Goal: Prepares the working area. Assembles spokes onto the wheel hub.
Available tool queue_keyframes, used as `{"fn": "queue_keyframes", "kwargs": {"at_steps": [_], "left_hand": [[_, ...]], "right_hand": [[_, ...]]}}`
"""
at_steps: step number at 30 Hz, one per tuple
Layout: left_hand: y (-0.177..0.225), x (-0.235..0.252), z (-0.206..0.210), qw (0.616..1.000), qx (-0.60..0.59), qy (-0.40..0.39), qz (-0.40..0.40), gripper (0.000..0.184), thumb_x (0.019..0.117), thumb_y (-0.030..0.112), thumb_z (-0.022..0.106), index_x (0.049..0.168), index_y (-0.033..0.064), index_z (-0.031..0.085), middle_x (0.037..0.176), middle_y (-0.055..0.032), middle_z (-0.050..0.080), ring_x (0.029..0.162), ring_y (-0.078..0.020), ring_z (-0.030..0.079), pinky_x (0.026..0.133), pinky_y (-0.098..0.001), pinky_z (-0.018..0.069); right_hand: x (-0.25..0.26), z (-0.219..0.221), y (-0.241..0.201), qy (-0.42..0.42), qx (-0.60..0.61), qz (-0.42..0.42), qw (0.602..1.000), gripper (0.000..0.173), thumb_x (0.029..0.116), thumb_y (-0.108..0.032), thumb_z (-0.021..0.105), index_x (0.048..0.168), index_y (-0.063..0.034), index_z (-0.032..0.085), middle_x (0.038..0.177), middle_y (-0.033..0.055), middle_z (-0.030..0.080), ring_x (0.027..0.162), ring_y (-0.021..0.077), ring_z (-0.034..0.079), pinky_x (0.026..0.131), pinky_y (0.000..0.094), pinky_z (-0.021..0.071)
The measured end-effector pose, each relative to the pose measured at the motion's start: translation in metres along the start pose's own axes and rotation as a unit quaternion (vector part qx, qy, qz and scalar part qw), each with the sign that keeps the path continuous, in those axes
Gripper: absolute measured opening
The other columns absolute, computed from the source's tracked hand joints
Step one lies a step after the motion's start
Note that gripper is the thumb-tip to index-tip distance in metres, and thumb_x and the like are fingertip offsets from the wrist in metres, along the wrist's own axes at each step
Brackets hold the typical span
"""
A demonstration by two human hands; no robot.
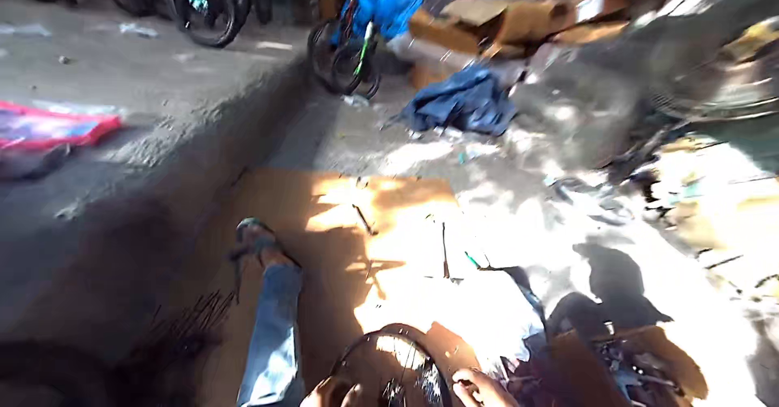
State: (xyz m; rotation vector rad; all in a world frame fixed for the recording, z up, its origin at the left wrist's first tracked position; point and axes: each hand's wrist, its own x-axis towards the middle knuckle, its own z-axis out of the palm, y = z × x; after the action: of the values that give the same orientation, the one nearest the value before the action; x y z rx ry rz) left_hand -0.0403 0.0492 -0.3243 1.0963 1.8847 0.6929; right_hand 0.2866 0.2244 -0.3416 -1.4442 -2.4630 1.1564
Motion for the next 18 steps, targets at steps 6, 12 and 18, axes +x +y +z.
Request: {"fn": "queue_keyframes", "kwargs": {"at_steps": [6, 12, 18], "left_hand": [[-0.001, 0.031, 0.05, 0.969, 0.117, -0.176, -0.13, 0.054, 0.1012, 0.056, 0.053, 0.11, 0.0066, 0.075, 0.104, -0.0173, 0.074, 0.101, -0.0341, 0.071, 0.092, -0.0594, 0.0541], [-0.004, 0.035, 0.094, 0.946, 0.155, -0.239, -0.156, 0.053, 0.0977, 0.056, 0.057, 0.123, 0.0115, 0.072, 0.124, -0.0162, 0.071, 0.119, -0.0343, 0.066, 0.101, -0.0602, 0.0505], [-0.012, 0.043, 0.139, 0.957, 0.041, -0.212, -0.194, 0.05, 0.0954, 0.048, 0.067, 0.122, 0.0066, 0.07, 0.12, -0.0188, 0.07, 0.115, -0.0339, 0.067, 0.102, -0.0568, 0.051]], "right_hand": [[-0.034, 0.056, 0.058, 0.01, 0.059, 0.045, 0.997, 0.029, 0.0995, -0.024, 0.061, 0.115, -0.0039, 0.074, 0.112, 0.0136, 0.074, 0.104, 0.0244, 0.071, 0.097, 0.0459, 0.0549], [-0.039, 0.102, 0.083, -0.085, 0.177, 0.256, 0.947, 0.035, 0.1049, -0.023, 0.053, 0.132, 0.0, 0.059, 0.114, 0.0198, 0.069, 0.093, 0.0306, 0.073, 0.087, 0.0501, 0.0597], [-0.055, 0.134, 0.076, 0.013, 0.304, 0.284, 0.909, 0.038, 0.1062, -0.019, 0.051, 0.138, 0.0018, 0.052, 0.118, 0.0218, 0.067, 0.094, 0.0306, 0.072, 0.083, 0.0485, 0.0605]]}}
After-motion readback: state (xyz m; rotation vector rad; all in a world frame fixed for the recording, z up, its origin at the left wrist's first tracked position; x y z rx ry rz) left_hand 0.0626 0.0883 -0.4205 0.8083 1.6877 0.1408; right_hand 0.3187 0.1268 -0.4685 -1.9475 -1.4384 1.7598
